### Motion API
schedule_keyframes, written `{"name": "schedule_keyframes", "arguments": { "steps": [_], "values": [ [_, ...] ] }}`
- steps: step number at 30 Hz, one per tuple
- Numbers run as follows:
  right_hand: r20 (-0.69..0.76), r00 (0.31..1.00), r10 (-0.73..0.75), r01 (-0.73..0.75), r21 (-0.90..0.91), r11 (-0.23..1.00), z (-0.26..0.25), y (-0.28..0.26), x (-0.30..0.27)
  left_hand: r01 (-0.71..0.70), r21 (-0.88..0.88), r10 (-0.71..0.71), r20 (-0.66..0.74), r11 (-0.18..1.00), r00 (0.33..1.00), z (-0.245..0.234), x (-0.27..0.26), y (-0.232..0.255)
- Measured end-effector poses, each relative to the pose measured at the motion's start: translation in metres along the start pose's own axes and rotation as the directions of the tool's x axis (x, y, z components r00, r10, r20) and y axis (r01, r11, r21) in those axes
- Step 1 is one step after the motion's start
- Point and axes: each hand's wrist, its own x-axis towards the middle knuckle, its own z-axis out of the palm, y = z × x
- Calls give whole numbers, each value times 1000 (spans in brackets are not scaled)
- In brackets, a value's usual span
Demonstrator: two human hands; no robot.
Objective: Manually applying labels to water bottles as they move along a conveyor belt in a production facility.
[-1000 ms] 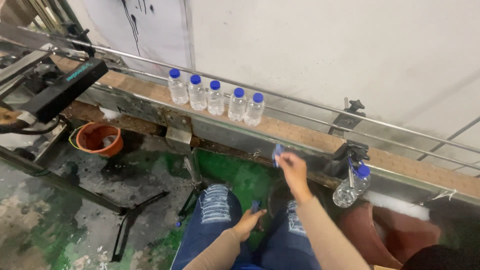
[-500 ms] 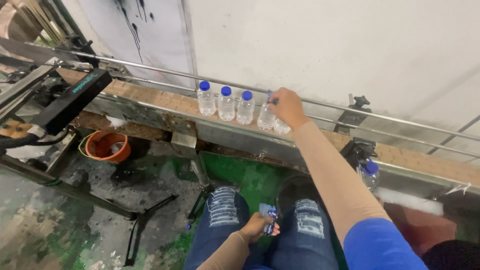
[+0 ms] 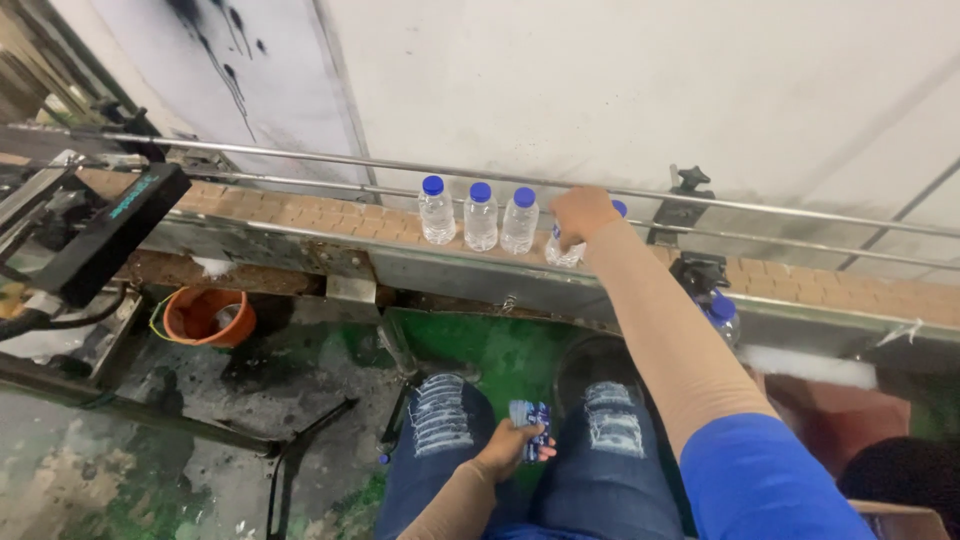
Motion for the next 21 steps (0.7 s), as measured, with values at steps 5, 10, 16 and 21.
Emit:
{"name": "schedule_keyframes", "arguments": {
  "steps": [5,10,16,21],
  "values": [
    [-27,996,81,-84,-149,985,7,10,-20,-30,-19,29,-58,999,998,5,-4,3],
    [-9,985,175,-174,-130,976,18,25,-41,-43,4,43,-77,999,996,6,-3,2],
    [-578,748,327,-1,491,871,39,-30,-127,-175,-8,171,-172,985,970,-3,12,-1],
    [46,998,35,-54,955,292,167,-111,-149,-286,-153,231,-301,946,925,4,7,10]
  ]
}}
